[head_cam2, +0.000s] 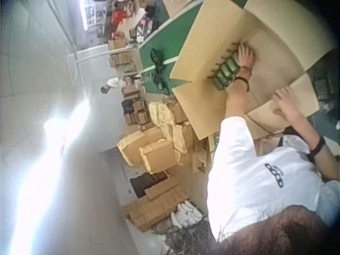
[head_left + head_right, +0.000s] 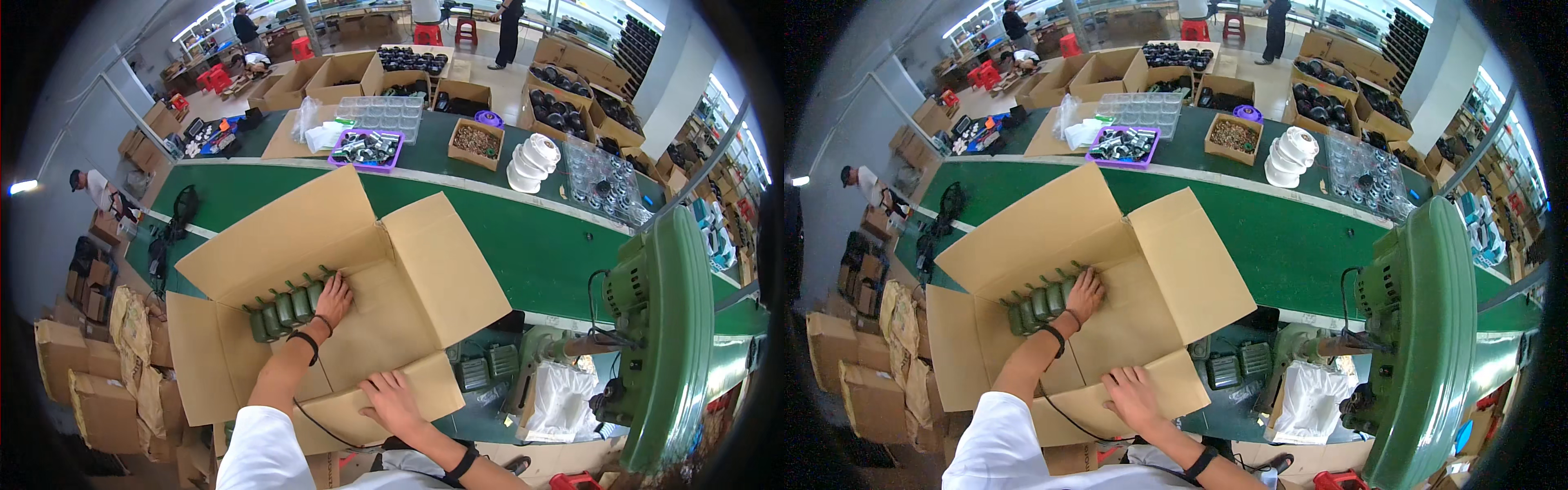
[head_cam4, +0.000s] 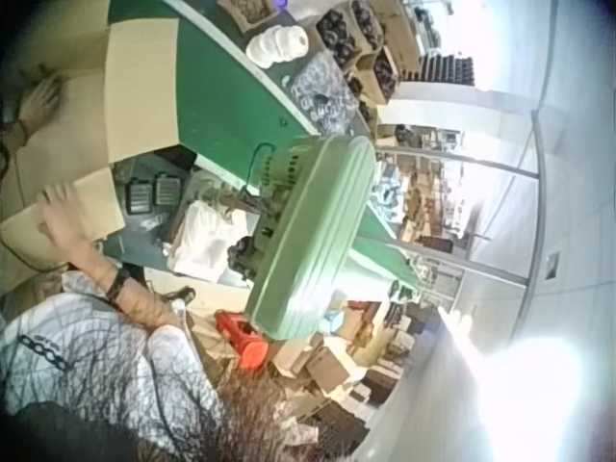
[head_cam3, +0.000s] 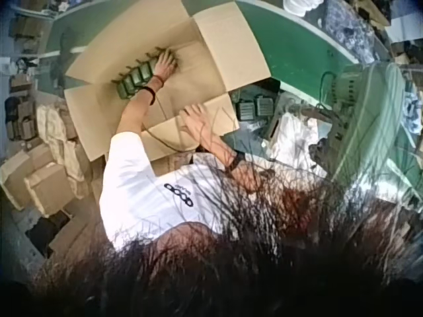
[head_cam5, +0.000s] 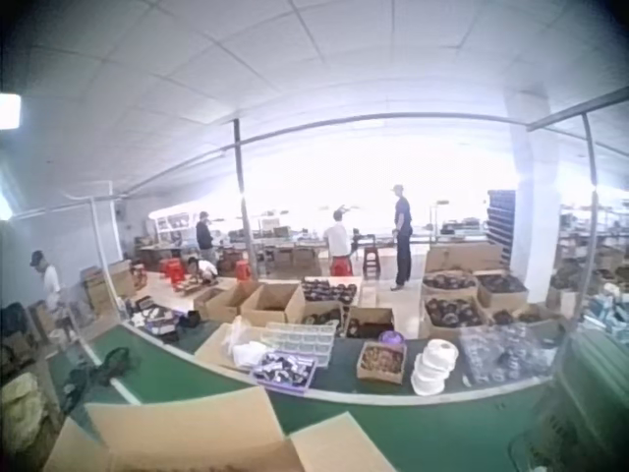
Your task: Assembling small plastic containers using a press/drill machine and packing them into a cardboard box on an assembly line.
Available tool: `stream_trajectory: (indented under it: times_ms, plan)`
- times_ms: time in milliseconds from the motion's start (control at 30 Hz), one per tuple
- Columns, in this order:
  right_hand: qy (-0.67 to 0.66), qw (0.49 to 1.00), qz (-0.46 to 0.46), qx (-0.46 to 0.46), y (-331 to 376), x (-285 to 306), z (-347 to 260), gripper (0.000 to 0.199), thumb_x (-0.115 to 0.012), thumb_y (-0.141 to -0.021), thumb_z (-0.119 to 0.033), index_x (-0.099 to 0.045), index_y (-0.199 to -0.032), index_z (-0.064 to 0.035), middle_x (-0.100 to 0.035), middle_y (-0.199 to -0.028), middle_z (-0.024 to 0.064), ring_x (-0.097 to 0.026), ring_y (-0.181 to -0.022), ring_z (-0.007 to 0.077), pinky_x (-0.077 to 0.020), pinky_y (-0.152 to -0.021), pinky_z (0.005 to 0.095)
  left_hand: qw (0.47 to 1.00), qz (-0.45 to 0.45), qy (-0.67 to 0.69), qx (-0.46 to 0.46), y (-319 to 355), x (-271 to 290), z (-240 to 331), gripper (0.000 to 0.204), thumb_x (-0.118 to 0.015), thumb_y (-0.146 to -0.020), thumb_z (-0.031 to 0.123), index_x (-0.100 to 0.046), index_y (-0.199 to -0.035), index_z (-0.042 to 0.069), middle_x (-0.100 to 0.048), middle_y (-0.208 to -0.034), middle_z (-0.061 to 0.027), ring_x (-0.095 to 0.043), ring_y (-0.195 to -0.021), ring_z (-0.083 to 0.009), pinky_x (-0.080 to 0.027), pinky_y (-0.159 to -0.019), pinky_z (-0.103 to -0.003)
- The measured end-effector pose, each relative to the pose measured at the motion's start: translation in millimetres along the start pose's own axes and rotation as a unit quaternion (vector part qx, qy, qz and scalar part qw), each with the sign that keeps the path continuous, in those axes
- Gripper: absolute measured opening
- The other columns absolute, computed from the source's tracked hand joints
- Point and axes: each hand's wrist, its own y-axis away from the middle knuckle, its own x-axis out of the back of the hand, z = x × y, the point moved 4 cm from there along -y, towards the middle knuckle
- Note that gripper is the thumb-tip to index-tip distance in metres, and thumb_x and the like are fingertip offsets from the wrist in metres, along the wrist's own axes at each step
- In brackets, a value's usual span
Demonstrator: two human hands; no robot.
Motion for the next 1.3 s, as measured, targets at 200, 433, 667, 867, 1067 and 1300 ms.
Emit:
stream_trajectory:
  times_ms: [200,433,667,867,1067,1300]
  plan:
    - [0.005,1.000,0.022,-0.005,8,1,-1,0.055,-0.087,-0.075,-0.030,-0.067,-0.121,-0.0086,-0.063,-0.113,0.0073,-0.057,-0.116,0.0265,-0.0396,-0.105,0.0419,0.983,-0.147,-0.111,0.010,-21,-11,26,0.047,-0.048,-0.101,0.030,-0.064,-0.141,0.010,-0.047,-0.160,-0.0135,-0.030,-0.153,-0.0411,-0.018,-0.126,-0.058]
    - [-0.074,0.991,0.100,0.057,29,24,-8,0.051,-0.081,-0.084,-0.024,-0.061,-0.127,-0.0043,-0.059,-0.128,0.0133,-0.054,-0.123,0.0345,-0.0391,-0.111,0.0483,0.968,-0.035,0.206,0.136,-9,108,10,0.050,-0.072,-0.088,0.024,-0.063,-0.134,0.005,-0.053,-0.145,-0.0234,-0.039,-0.143,-0.0476,-0.032,-0.119,-0.056]
    - [-0.324,0.937,0.114,-0.063,173,65,34,0.023,-0.068,-0.097,-0.012,-0.065,-0.119,-0.0035,-0.067,-0.109,0.0179,-0.066,-0.100,0.0397,-0.0540,-0.088,0.0452,0.744,-0.067,0.663,-0.041,114,421,111,0.018,-0.060,-0.102,0.009,-0.066,-0.114,-0.003,-0.070,-0.110,-0.0127,-0.068,-0.101,-0.0254,-0.053,-0.091,-0.036]
    - [-0.393,0.900,0.075,-0.175,307,67,91,0.012,-0.065,-0.098,-0.005,-0.067,-0.109,-0.0006,-0.071,-0.099,0.0156,-0.071,-0.087,0.0284,-0.0569,-0.079,0.0363,0.732,-0.188,0.655,-0.018,201,335,284,0.017,-0.059,-0.102,0.007,-0.066,-0.115,0.000,-0.072,-0.105,-0.0122,-0.070,-0.094,-0.0252,-0.055,-0.087,-0.035]
    - [-0.382,0.897,0.052,-0.215,385,67,121,0.013,-0.066,-0.098,-0.007,-0.066,-0.108,0.0025,-0.071,-0.098,0.0152,-0.073,-0.088,0.0249,-0.0582,-0.080,0.0351,0.809,0.086,0.448,0.371,216,97,312,0.073,-0.085,-0.084,0.032,-0.052,-0.135,-0.009,-0.060,-0.130,-0.0298,-0.061,-0.117,-0.0422,-0.050,-0.102,-0.048]
    - [-0.340,0.907,0.102,-0.227,421,79,126,0.016,-0.067,-0.097,-0.007,-0.065,-0.108,0.0041,-0.071,-0.099,0.0169,-0.073,-0.089,0.0278,-0.0587,-0.083,0.0368,0.806,0.159,0.492,0.287,68,141,362,0.084,-0.084,-0.086,0.035,-0.043,-0.145,-0.009,-0.053,-0.143,-0.0303,-0.052,-0.134,-0.0434,-0.041,-0.113,-0.049]
